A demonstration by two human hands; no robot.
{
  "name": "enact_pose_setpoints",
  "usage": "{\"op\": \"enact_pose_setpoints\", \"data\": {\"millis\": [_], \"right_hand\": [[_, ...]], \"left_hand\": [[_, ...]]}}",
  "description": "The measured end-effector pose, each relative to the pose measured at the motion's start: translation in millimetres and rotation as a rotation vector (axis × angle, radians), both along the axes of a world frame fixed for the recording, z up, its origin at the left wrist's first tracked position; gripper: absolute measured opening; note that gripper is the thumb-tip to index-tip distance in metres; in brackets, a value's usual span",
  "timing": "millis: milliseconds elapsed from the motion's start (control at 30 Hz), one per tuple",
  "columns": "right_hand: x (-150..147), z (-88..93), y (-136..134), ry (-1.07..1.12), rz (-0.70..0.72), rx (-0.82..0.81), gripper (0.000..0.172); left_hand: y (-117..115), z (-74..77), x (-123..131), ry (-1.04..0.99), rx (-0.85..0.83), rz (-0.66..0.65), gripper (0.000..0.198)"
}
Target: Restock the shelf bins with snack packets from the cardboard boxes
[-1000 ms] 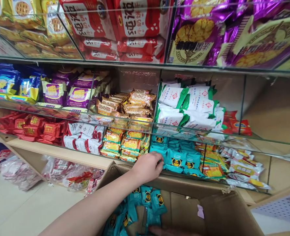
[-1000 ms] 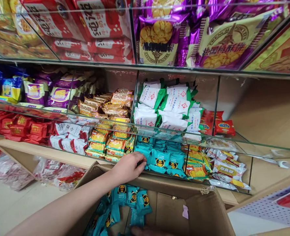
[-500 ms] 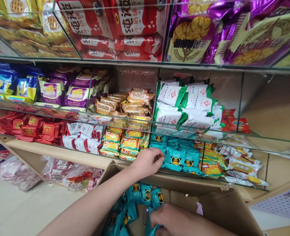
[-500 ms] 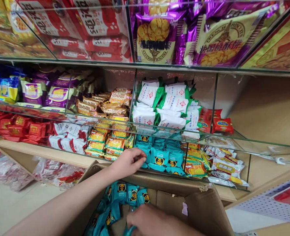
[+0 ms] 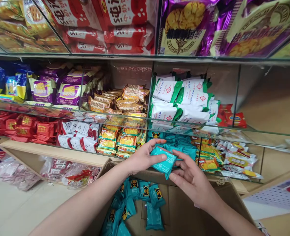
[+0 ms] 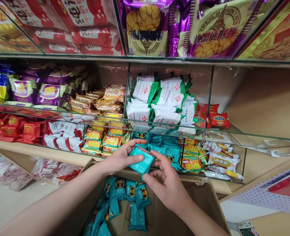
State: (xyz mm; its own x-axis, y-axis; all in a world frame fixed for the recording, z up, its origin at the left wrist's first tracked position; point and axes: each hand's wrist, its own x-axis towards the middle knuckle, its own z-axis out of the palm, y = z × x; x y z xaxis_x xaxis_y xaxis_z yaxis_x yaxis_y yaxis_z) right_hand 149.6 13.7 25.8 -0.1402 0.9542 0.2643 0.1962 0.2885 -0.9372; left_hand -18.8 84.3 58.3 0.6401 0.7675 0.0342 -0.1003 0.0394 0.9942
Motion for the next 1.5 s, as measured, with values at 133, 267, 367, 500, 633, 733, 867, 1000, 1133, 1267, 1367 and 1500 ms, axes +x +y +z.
{"op": "enact_pose_setpoints", "data": {"millis": [133,267,367,500,633,733,867,1000,1133,1267,1367,1500], "right_hand": [[-2.6,-1.0,6.9,0.187,-0.101,-0.128,0.035],[2.3,2.4,9.3,0.148,-0.153,-0.121,0.022],[6.3,3.4,6.9,0.065,-0.216,0.108,0.015],[9.0,5.4,1.1,-0.237,-0.267,0.568,0.010],[8.1,7.9,-2.2,-0.443,-0.252,0.757,0.020],[6.8,7.0,-1.5,-0.422,-0.310,0.665,0.015],[6.0,2.9,4.4,-0.103,-0.404,0.369,0.014],[7.1,-2.8,12.9,0.170,-0.248,0.018,0.042],[9.6,-4.7,15.6,0.253,-0.199,-0.084,0.038],[8.1,-1.8,12.9,0.259,-0.242,-0.126,0.039],[4.2,0.3,9.6,0.201,-0.178,-0.192,0.046],[-0.2,1.0,5.2,0.115,-0.137,-0.225,0.031]], "left_hand": [[-3.2,-2.7,5.9,-0.031,0.032,-0.011,0.057],[-5.6,-1.7,7.3,-0.059,-0.007,-0.046,0.045],[-6.8,1.6,6.0,-0.023,0.010,-0.023,0.039],[-10.6,6.5,3.9,0.039,-0.050,0.023,0.043],[-14.2,8.6,5.2,-0.121,-0.214,-0.025,0.052],[-12.6,6.1,7.1,-0.184,-0.109,-0.004,0.063],[-7.0,-2.3,8.7,-0.191,-0.001,0.039,0.067],[-5.6,-7.9,9.3,-0.116,0.088,0.040,0.072],[-9.0,-5.1,10.7,-0.029,-0.006,0.035,0.066],[-13.0,-3.8,15.8,-0.006,-0.116,0.123,0.052],[-16.7,-8.7,20.7,-0.061,-0.123,0.263,0.048],[-19.2,-15.4,24.1,-0.001,-0.081,0.267,0.041]]}}
